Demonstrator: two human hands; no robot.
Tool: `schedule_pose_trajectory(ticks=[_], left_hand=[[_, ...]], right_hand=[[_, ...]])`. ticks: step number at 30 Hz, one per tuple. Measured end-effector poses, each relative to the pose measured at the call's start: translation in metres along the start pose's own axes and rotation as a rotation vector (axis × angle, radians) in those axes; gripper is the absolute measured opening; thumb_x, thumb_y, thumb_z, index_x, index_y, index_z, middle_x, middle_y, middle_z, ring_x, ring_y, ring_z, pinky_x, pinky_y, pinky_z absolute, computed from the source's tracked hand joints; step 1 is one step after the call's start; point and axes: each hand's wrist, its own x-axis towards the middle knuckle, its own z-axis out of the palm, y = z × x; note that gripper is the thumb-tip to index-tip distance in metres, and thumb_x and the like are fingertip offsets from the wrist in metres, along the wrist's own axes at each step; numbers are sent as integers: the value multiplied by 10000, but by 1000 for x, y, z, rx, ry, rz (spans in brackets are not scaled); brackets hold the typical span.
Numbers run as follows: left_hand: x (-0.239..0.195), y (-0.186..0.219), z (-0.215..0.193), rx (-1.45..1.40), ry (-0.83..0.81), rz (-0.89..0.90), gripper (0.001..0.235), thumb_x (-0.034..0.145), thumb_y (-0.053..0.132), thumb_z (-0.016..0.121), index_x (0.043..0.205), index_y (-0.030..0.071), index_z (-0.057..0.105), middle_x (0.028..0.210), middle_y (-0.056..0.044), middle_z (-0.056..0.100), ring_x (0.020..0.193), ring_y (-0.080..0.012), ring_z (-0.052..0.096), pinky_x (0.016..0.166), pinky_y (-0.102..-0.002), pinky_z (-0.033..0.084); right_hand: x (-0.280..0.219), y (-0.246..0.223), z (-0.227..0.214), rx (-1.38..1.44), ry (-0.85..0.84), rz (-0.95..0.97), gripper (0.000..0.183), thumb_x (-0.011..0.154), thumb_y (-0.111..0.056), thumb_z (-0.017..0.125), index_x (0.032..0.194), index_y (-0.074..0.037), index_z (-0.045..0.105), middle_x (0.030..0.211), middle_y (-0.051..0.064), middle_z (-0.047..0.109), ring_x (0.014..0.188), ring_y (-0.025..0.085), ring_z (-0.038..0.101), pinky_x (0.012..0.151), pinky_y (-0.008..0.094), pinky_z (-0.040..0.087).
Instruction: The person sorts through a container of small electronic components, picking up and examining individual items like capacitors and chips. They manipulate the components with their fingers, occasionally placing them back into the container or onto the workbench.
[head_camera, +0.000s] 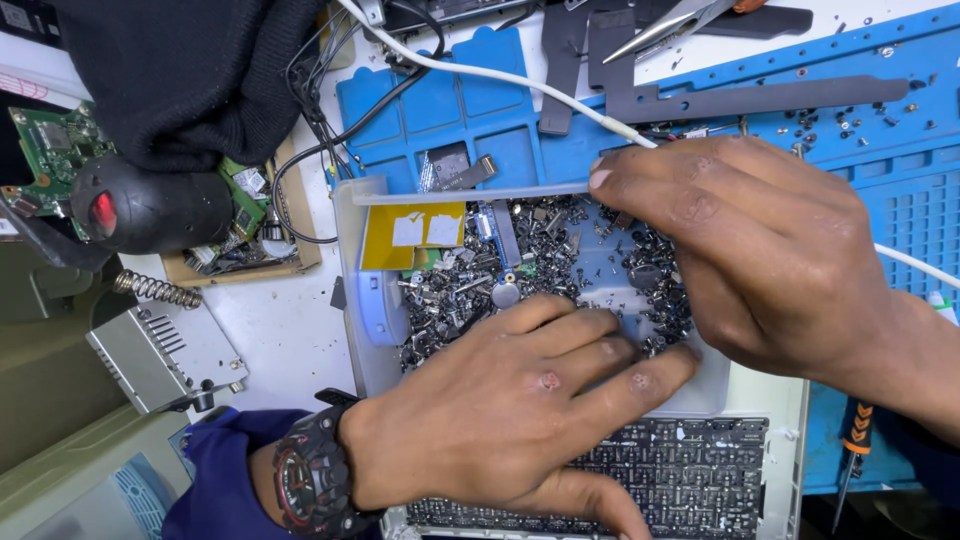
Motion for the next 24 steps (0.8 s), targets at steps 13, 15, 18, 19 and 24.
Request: schedule_pose_trajectory(ticks=[13, 15, 18, 19, 24], left_hand=[[7, 16, -16, 323, 57, -64, 434, 1095, 369, 458, 1148, -15, 654, 1145, -193, 659, 1118, -399, 624, 942, -474, 475], [13, 12, -11, 338, 55, -50, 359, 1072, 292, 496, 1201, -17, 627, 1241, -210, 632, 1209, -418, 612, 1004, -493, 482], [17, 3, 7, 362, 38, -35, 368, 1028, 242, 554, 1305, 4, 600, 1381, -200, 606, 1368, -397, 546, 1124, -498, 459], [18, -2, 14, 374, 18, -25, 427, 1006, 270, 573, 1357, 28, 600, 1425, -173, 605, 1436, -359, 493, 1182, -485, 428], [17, 4, -7, 406, 35, 7, 190, 962, 248, 621, 928, 62, 639, 1056, -128, 598, 1137, -392, 592, 1060, -472, 463]], right_hand=[[-5, 3, 0, 20, 30, -7, 329, 1021, 160, 366, 1209, 163, 636, 1160, 289, 725, 1042, 454, 729, 865, 477, 554], [-6, 2, 0, 25, 36, 8, 329, 1009, 166, 382, 1228, 167, 629, 1157, 294, 720, 1035, 458, 720, 876, 486, 555], [-10, 3, 0, 47, 22, 31, 338, 1020, 118, 390, 1278, 164, 604, 1190, 305, 706, 1035, 465, 704, 896, 498, 548], [-12, 5, -1, 55, 12, 42, 349, 1042, 64, 381, 1308, 156, 587, 1226, 311, 697, 1042, 469, 696, 905, 502, 539], [-18, 10, 1, 87, 21, 47, 369, 1075, 12, 365, 1342, 169, 565, 1325, 328, 676, 1098, 483, 703, 950, 516, 558]])
